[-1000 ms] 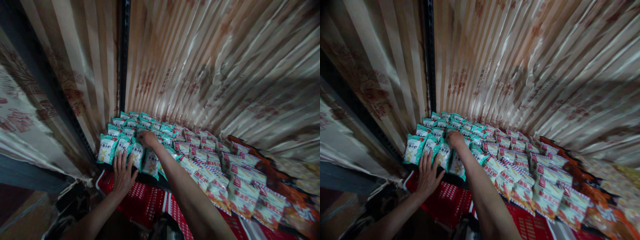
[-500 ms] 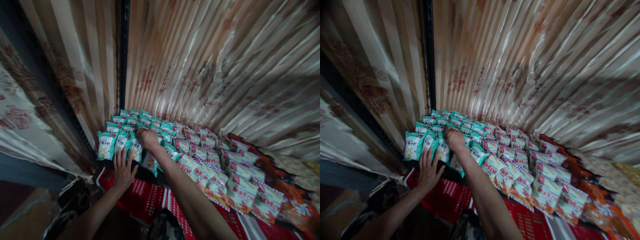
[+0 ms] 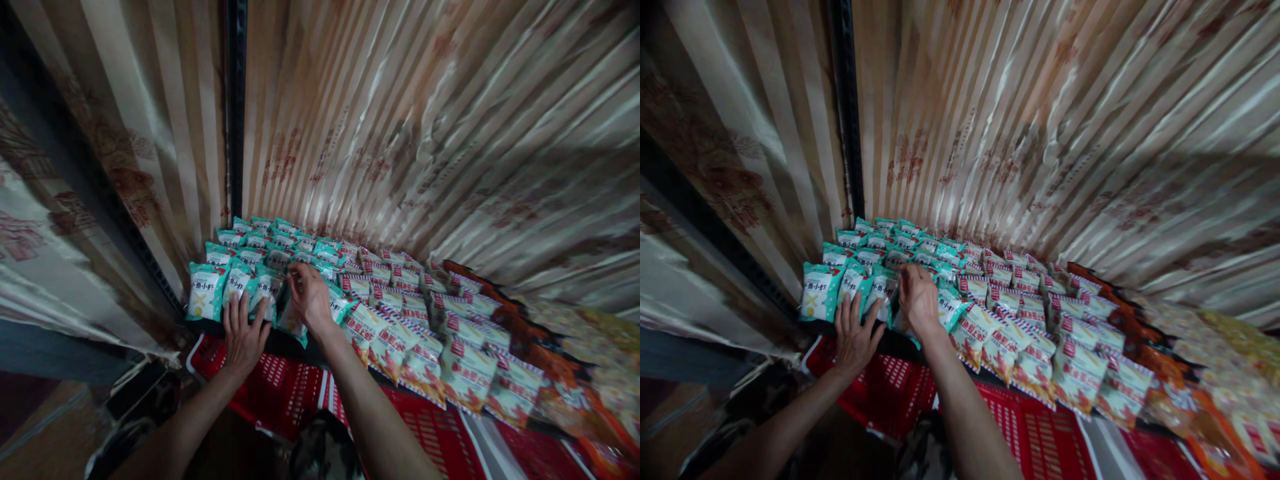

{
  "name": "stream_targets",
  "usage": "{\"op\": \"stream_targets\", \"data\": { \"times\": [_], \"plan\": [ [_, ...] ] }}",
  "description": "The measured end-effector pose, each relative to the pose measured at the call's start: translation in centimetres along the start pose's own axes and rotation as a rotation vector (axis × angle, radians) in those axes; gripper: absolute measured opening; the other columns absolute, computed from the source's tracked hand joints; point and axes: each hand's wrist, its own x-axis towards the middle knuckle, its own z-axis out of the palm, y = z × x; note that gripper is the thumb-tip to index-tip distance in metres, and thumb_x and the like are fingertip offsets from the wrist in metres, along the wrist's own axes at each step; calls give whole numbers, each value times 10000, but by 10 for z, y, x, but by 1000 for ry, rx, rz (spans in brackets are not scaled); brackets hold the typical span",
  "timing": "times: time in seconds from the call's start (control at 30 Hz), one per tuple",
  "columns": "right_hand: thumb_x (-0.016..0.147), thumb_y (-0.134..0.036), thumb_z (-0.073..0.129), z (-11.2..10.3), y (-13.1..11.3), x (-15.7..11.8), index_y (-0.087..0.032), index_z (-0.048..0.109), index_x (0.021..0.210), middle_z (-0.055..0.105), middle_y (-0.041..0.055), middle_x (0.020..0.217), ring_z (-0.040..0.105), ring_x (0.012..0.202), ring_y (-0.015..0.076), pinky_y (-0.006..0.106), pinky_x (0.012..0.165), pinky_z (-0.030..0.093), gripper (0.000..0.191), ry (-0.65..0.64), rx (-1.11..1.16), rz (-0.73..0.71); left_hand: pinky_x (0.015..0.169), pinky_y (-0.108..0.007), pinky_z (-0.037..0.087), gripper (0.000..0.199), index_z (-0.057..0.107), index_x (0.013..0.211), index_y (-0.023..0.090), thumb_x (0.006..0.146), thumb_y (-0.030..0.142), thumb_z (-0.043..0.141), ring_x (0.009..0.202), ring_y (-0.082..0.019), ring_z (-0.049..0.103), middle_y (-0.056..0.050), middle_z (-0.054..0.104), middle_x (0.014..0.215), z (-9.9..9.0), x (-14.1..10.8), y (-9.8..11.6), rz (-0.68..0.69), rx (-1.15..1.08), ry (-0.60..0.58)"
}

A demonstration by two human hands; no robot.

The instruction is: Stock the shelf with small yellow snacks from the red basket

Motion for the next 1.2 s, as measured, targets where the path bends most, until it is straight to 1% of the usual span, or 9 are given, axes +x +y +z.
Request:
{"op": "stream_targets", "data": {
  "times": [0.13, 0.2, 0.3, 0.47, 0.73, 0.83, 0.97, 1.07, 1.2],
  "plan": [
    [903, -267, 399, -4, 6, -62, -185, 585, 966, 594, 71, 922, 566, 854, 179, 309, 771, 478, 213, 174, 4, 175, 1066, -574, 215, 502, 460, 1321, 266, 834, 322, 570, 1366, -380, 157, -84, 51, 1538, 1, -2, 0, 7, -3, 11],
    [893, -261, 422, 2, 9, -89, -184, 597, 984, 584, 78, 928, 561, 875, 191, 338, 791, 484, 211, 171, -29, 232, 1068, -575, 209, 512, 451, 1327, 270, 832, 324, 571, 1367, -379, 156, -78, 43, 1538, 2, -3, 0, 11, -7, 15],
    [882, -215, 433, 16, 13, -111, -179, 579, 1118, 570, 106, 1059, 541, 986, 203, 360, 852, 482, 280, 120, -27, 215, 1071, -575, 201, 520, 446, 1330, 268, 828, 322, 576, 1368, -380, 151, -72, 29, 1539, 1, -4, 1, 17, -6, 19],
    [866, -169, 430, 27, 19, -109, -179, 558, 1184, 574, 116, 1139, 521, 1058, 215, 393, 910, 466, 342, 89, 11, 149, 1075, -577, 194, 552, 414, 1348, 272, 823, 322, 578, 1368, -374, 157, -69, 37, 1538, 1, -4, 1, 28, -9, 21],
    [840, -116, 397, 26, 23, -112, -183, 574, 1178, 578, 120, 1187, 523, 1102, 215, 404, 957, 446, 388, 57, 70, 182, 1085, -593, 168, 651, 268, 1411, 298, 828, 267, 559, 1377, -357, 136, -55, 61, 1534, -1, -6, 4, 97, -20, 43],
    [789, -67, 389, 27, 26, -116, -161, 561, 1199, 572, 117, 1220, 515, 1135, 204, 387, 989, 432, 454, 44, 98, 181, 1101, -578, 148, 622, 303, 1388, 348, 829, 254, 558, 1380, -337, 145, -20, 143, 1523, -2, -11, 13, 177, -68, 33],
    [777, -57, 372, 23, 27, -121, -131, 573, 1176, 589, 129, 1207, 529, 1141, 192, 360, 989, 443, 453, 34, 126, 176, 1122, -544, 115, 543, 377, 1350, 366, 845, 233, 527, 1390, -290, 132, 8, 359, 1443, 0, -19, 27, 272, -115, -48],
    [804, -85, 378, 14, 27, -131, -127, 573, 1177, 563, 144, 1243, 508, 1173, 198, 368, 995, 438, 423, 59, 112, 172, 1121, -549, 104, 498, 423, 1335, 326, 851, 243, 507, 1394, -287, 111, -11, 408, 1414, 1, -21, 36, 272, -126, -66],
    [831, -130, 399, 3, 33, -144, -148, 546, 1214, 436, 155, 1371, 407, 1272, 232, 441, 1035, 384, 411, 171, 17, 236, 1115, -550, 122, 448, 493, 1294, 286, 847, 250, 510, 1393, -291, 110, -33, 449, 1387, -2, -19, 47, 245, -135, -46]
  ]
}}
